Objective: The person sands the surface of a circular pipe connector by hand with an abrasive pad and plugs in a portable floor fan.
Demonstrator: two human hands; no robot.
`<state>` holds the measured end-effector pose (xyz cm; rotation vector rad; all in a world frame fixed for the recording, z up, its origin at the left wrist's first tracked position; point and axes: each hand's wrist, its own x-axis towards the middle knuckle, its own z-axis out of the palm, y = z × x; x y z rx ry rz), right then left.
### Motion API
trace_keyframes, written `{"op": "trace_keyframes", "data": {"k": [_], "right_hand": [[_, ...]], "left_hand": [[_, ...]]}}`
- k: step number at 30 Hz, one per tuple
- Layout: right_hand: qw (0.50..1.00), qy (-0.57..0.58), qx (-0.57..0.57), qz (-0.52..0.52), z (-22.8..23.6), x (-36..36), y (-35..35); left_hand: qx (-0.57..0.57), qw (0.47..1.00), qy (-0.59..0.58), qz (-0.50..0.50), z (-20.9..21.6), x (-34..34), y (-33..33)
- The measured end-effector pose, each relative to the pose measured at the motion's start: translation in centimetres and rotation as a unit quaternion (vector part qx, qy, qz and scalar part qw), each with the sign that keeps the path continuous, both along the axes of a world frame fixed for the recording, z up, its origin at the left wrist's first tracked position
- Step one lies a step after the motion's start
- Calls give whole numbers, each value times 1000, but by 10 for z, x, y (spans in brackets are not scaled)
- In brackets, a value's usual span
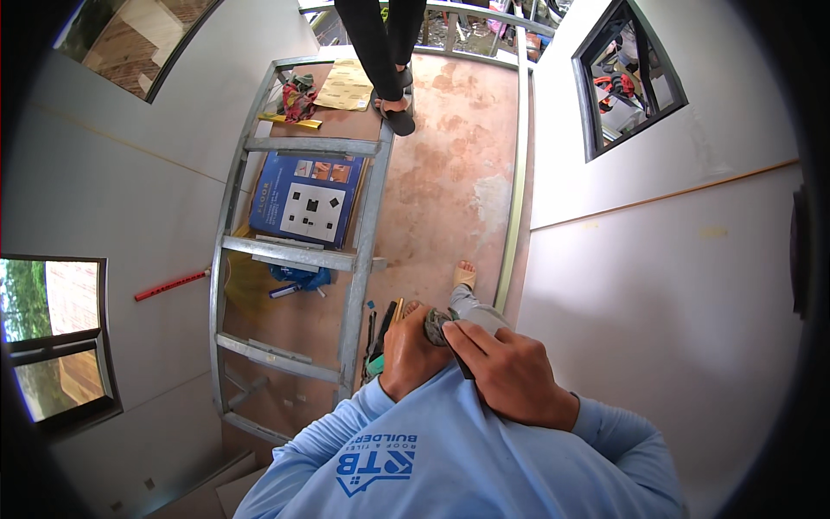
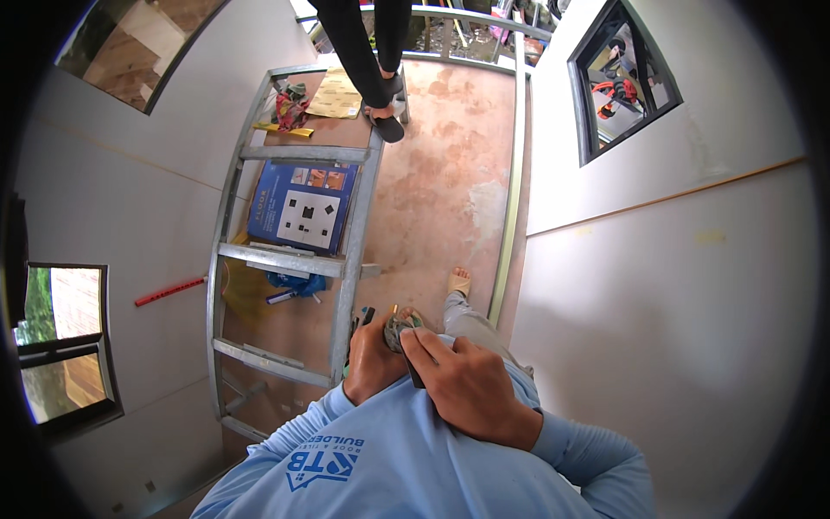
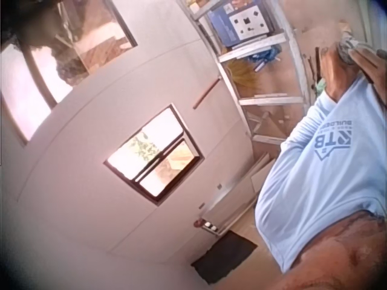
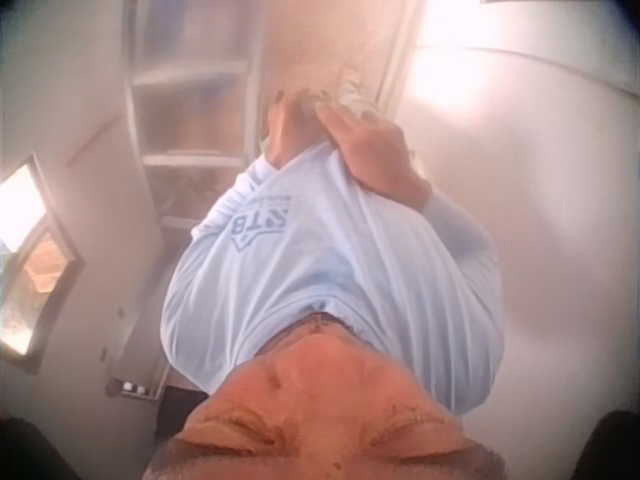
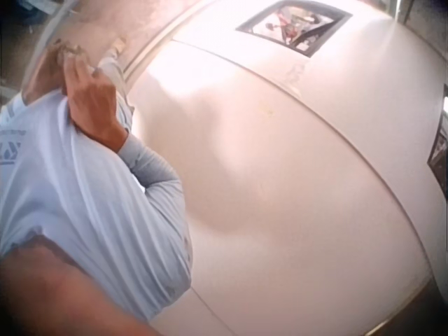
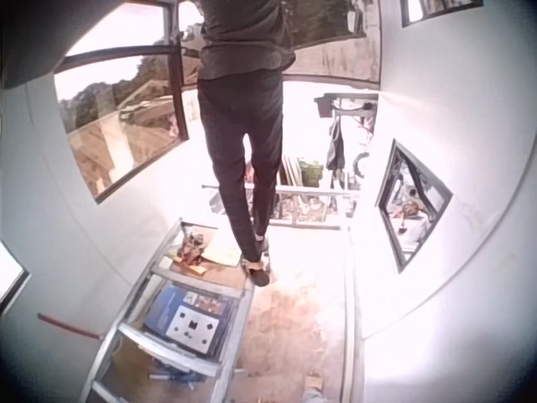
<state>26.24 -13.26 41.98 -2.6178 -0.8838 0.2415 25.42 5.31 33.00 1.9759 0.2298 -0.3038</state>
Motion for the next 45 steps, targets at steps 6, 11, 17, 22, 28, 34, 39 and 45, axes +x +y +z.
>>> {"op": "trace_keyframes", "data": {"k": [6,11,17,22,28,34,39,45], "right_hand": [[1000,16,5,-21,1,2,5],[999,22,3,-28,2,5,7],[1000,-2,13,-24,-10,12,5],[998,-2,50,-25,-8,33,0],[992,21,125,-15,4,33,-13],[989,-15,114,91,11,17,-8],[992,-63,72,87,3,7,-8],[997,-28,56,50,1,4,-2]], "left_hand": [[4,1000,11,1,-1,-1,0],[-3,1000,10,-1,2,2,0],[-6,999,5,-32,6,2,2],[-110,992,8,-59,16,6,8],[-195,973,22,-119,-5,14,33],[-200,950,25,-239,-23,26,48],[-203,941,72,-261,-14,26,44],[-182,953,24,-240,-27,19,33]]}}
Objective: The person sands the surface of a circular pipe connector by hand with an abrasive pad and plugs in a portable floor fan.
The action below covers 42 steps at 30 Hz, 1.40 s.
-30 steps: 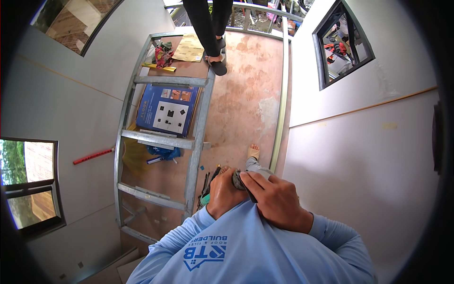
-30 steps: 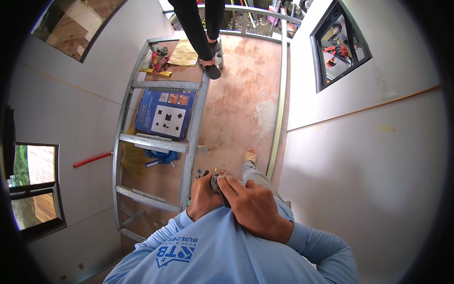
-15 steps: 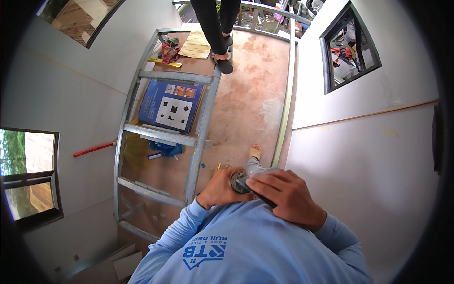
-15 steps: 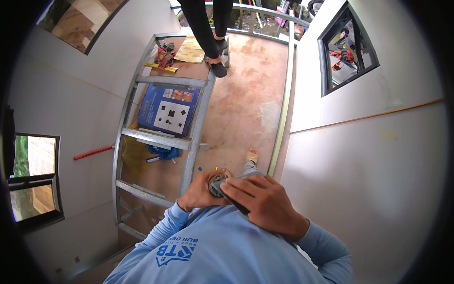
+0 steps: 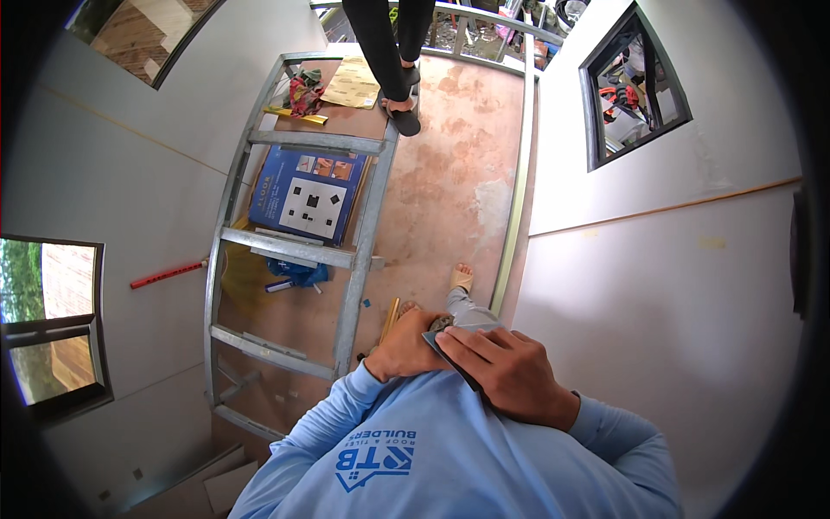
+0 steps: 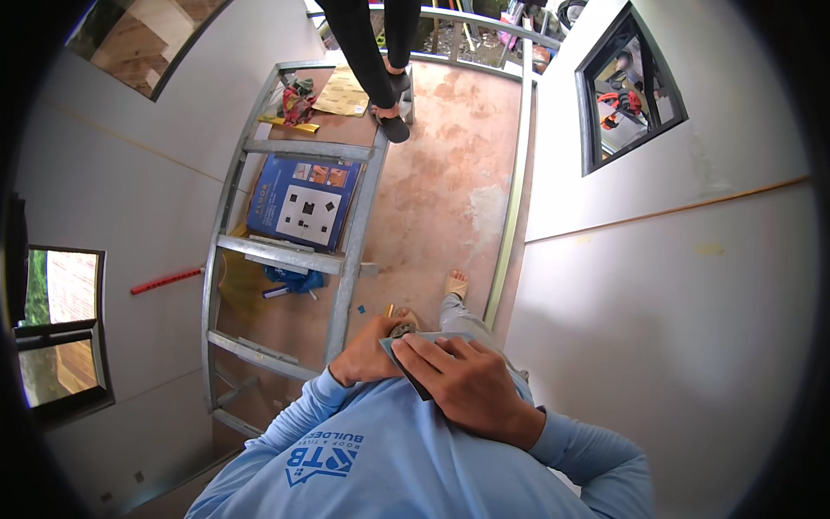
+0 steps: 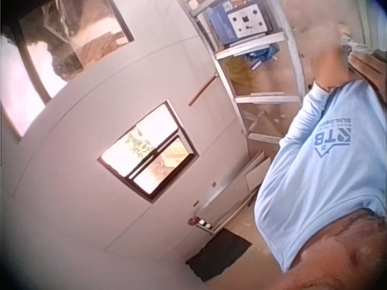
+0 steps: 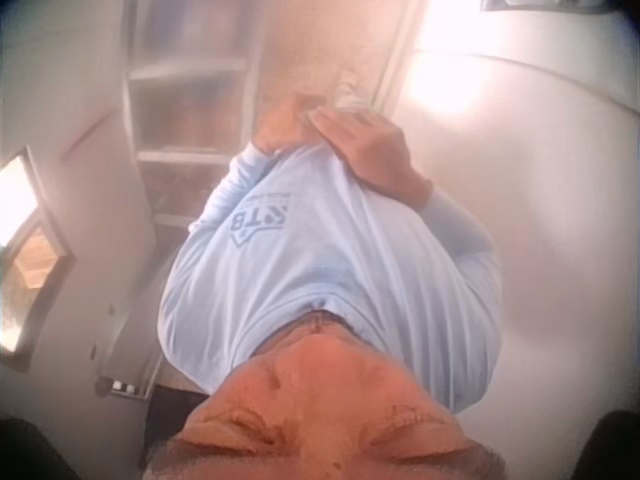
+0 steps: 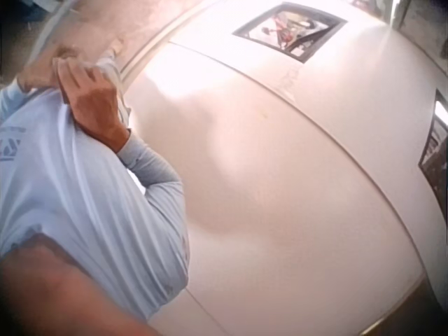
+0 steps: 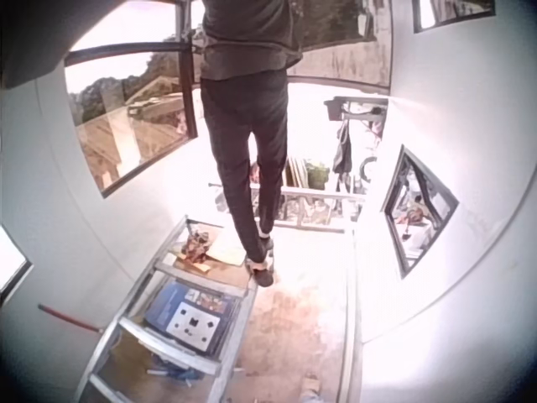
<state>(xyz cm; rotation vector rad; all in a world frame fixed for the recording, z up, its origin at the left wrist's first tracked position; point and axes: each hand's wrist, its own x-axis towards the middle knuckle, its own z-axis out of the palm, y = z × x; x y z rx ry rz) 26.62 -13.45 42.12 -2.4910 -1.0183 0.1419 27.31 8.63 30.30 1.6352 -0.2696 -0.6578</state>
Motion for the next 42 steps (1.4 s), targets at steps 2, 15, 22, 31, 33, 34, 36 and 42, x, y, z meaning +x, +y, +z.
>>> {"op": "trace_keyframes", "data": {"k": [2,15,22,31,33,34,36,42], "right_hand": [[1000,-1,-2,-2,-2,0,1],[1000,-17,-11,-11,-7,4,12],[998,26,-3,-50,-20,27,9],[998,31,48,-24,0,32,-4],[998,50,49,-6,7,28,-4],[996,68,48,12,9,26,-4],[995,68,65,16,-1,20,-2],[995,73,49,51,3,36,-7]], "left_hand": [[-1,1000,-12,19,2,0,-1],[59,995,-72,47,-3,0,-5],[49,993,-63,84,18,-9,-10],[21,996,83,3,23,6,16],[0,997,74,1,25,9,17],[-21,998,65,-2,26,11,18],[-28,997,65,-14,21,14,20],[-66,991,107,-40,19,23,21]]}}
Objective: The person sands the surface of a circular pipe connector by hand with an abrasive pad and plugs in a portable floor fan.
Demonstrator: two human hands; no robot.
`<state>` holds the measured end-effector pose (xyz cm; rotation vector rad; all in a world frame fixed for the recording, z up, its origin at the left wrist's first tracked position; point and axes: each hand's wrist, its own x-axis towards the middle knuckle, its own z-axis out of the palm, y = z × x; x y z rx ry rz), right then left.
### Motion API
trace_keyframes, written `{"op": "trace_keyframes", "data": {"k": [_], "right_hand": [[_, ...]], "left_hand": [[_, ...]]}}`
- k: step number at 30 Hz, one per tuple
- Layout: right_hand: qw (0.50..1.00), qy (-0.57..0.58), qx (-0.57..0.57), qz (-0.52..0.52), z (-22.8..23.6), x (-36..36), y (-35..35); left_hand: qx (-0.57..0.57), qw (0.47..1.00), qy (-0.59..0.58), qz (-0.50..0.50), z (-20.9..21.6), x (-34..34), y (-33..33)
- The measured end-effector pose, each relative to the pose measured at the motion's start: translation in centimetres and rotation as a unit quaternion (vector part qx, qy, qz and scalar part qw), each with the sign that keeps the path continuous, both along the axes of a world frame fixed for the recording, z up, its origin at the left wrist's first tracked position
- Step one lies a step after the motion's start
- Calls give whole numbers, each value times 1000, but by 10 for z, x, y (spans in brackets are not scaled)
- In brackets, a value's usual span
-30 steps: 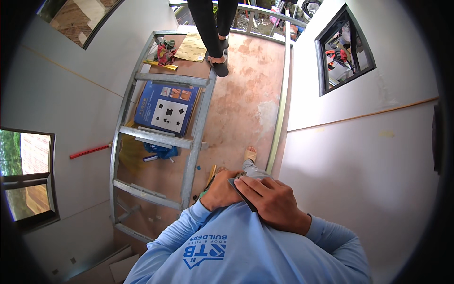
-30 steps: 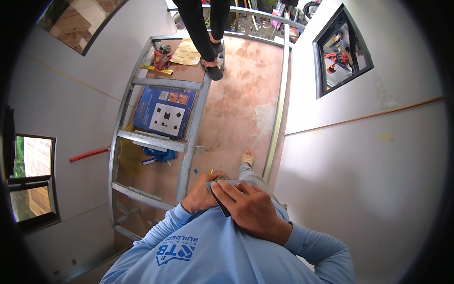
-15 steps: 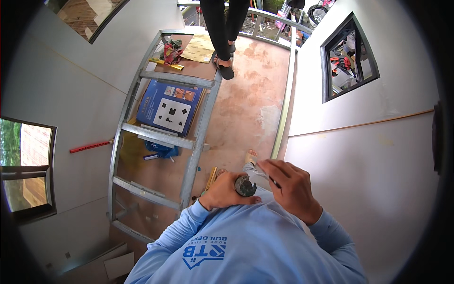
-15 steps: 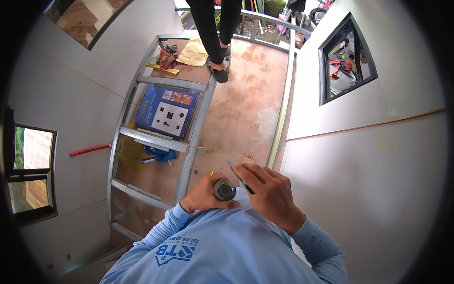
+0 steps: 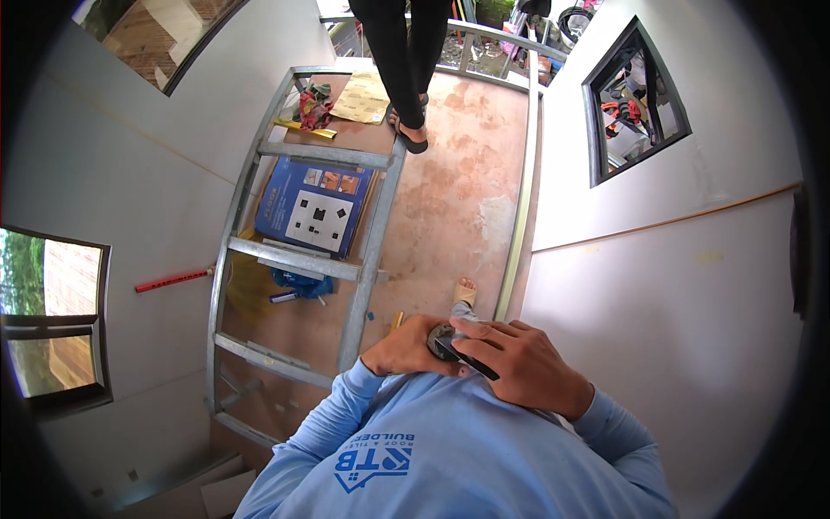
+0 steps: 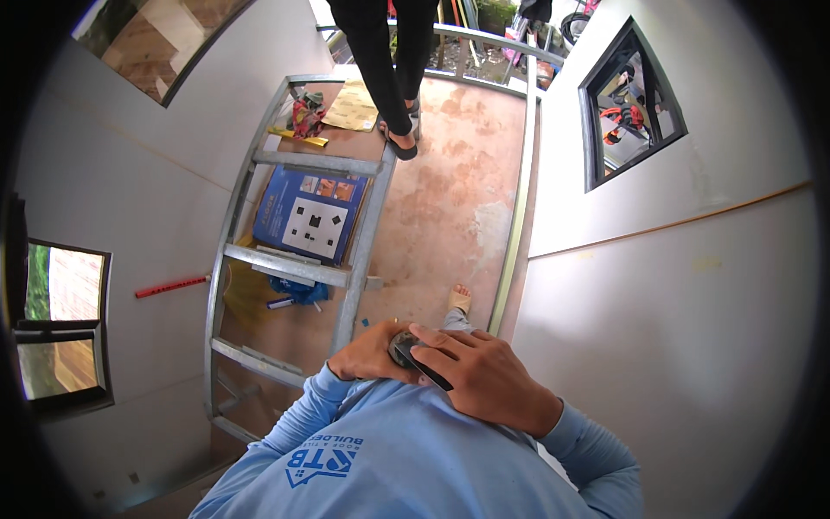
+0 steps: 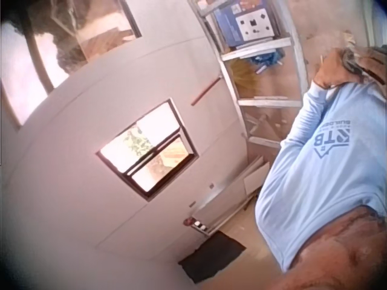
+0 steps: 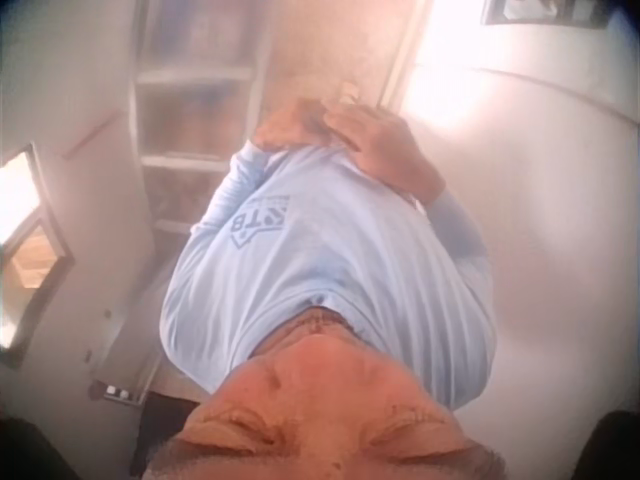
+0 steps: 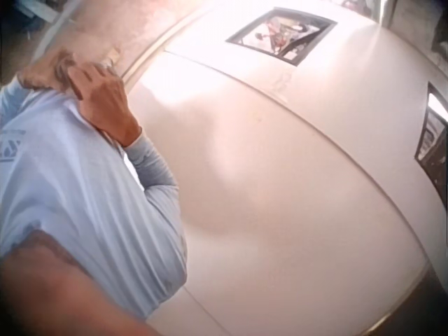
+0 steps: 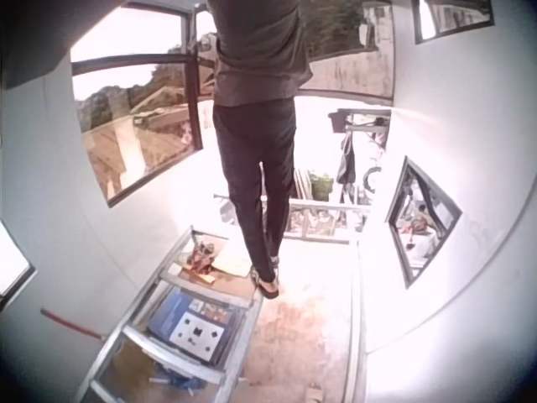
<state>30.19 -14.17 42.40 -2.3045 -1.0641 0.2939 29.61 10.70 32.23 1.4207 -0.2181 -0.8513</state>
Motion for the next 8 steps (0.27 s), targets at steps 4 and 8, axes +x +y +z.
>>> {"op": "trace_keyframes", "data": {"k": [4,8], "right_hand": [[989,145,17,3,-1,4,-6],[981,185,26,58,-19,3,-17]], "left_hand": [[47,997,11,-66,12,11,-1],[17,991,-106,-79,-3,59,-1]]}}
